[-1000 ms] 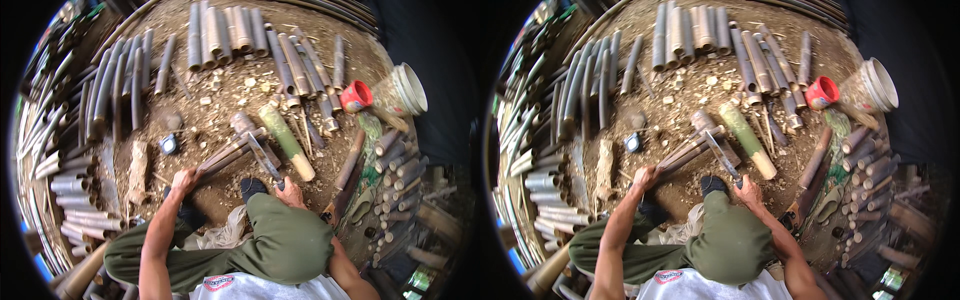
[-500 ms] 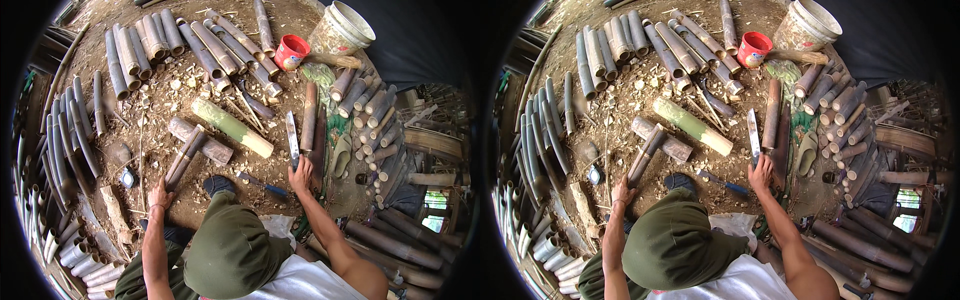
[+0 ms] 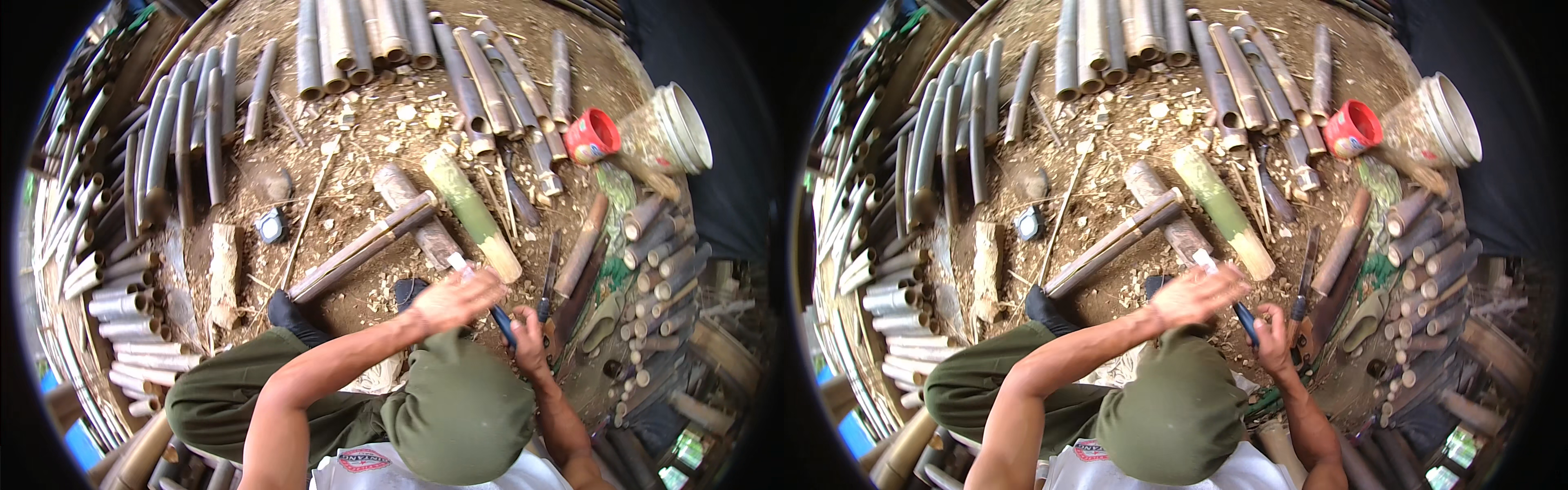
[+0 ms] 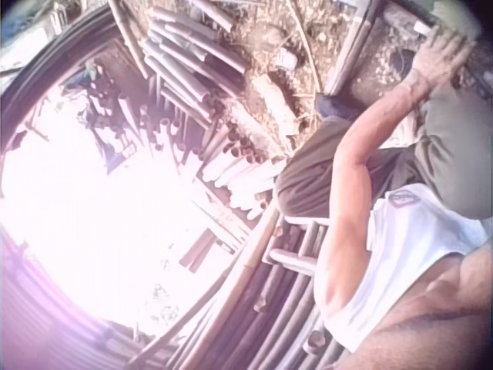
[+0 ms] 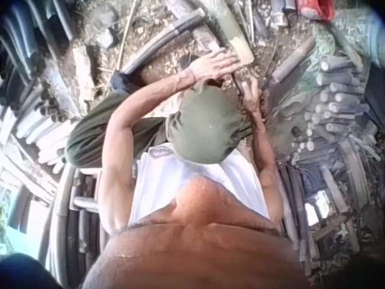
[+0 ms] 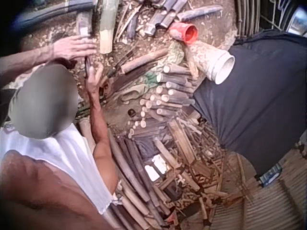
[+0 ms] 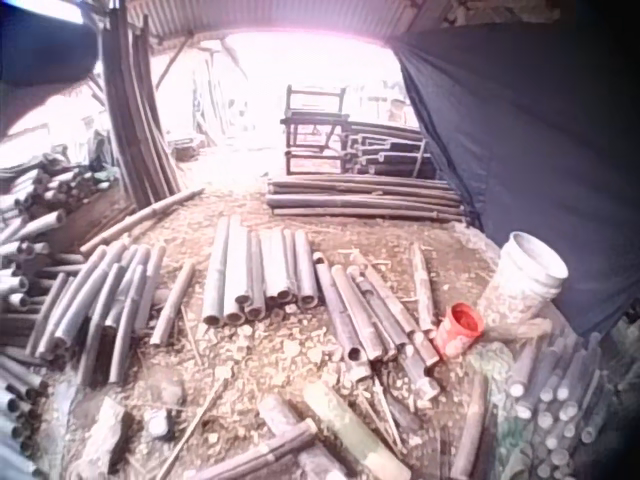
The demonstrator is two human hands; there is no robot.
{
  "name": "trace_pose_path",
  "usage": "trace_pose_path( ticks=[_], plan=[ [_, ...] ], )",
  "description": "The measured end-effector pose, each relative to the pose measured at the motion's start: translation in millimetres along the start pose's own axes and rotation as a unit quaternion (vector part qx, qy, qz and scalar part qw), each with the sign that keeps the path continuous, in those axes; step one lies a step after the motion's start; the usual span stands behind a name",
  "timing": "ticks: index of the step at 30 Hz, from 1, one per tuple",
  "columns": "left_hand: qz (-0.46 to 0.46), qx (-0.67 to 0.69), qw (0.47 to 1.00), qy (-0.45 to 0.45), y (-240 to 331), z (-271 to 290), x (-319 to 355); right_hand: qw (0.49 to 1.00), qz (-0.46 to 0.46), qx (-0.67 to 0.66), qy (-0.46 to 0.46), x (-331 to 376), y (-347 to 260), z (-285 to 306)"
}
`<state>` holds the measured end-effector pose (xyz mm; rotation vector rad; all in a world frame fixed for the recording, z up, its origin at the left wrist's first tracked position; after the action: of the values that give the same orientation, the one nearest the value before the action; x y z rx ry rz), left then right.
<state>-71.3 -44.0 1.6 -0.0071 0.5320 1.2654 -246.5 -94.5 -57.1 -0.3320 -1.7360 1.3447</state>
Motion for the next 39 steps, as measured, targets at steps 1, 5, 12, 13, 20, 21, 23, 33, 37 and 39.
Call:
trace_pose_path(
  ticks=[1,5,12,13,20,21,23,33,37,39],
  plan=[
    [-0.065,-0.032,0.997,0.02,19,-6,-11,0.995,-0.069,-0.061,-0.024,-11,-31,-21],
    [0.092,-0.057,0.994,0.013,-40,23,-31,0.962,-0.048,-0.253,-0.093,-87,-61,-48],
    [0.196,0.131,0.964,0.119,-80,48,-3,0.86,0.153,0.474,0.111,-190,-3,-15],
    [0.197,0.129,0.964,0.123,-78,42,2,0.885,0.138,0.435,0.097,-186,-1,-13],
    [0.245,0.111,0.949,0.166,-91,26,30,0.99,0.134,0.028,-0.027,-97,-32,-17],
    [0.247,0.112,0.948,0.165,-93,24,31,0.986,0.165,-0.012,-0.031,-74,-36,-11],
    [0.25,0.135,0.943,0.175,-95,24,32,0.969,0.226,-0.094,-0.038,-38,-54,-2],
    [0.266,0.162,0.928,0.204,-120,29,32,0.96,0.21,0.185,-0.015,-7,-100,-74],
    [0.263,0.149,0.921,0.247,-129,21,47,0.948,0.247,0.193,-0.046,-3,-120,-79],
    [0.274,0.142,0.93,0.198,-128,13,44,0.952,0.248,0.164,-0.074,9,-94,-56]
  ],
)
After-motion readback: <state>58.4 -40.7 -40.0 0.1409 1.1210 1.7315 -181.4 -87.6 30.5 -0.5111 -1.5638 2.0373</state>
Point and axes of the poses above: each hand's wrist, its own x-axis away from the middle knuckle, its own z-axis out of the back of the hand, y = z × x, the point moved 9 cm from there along -x, towards the middle knuckle, and after that the axes turned 13 degrees about -x, right-handed, at the moved point
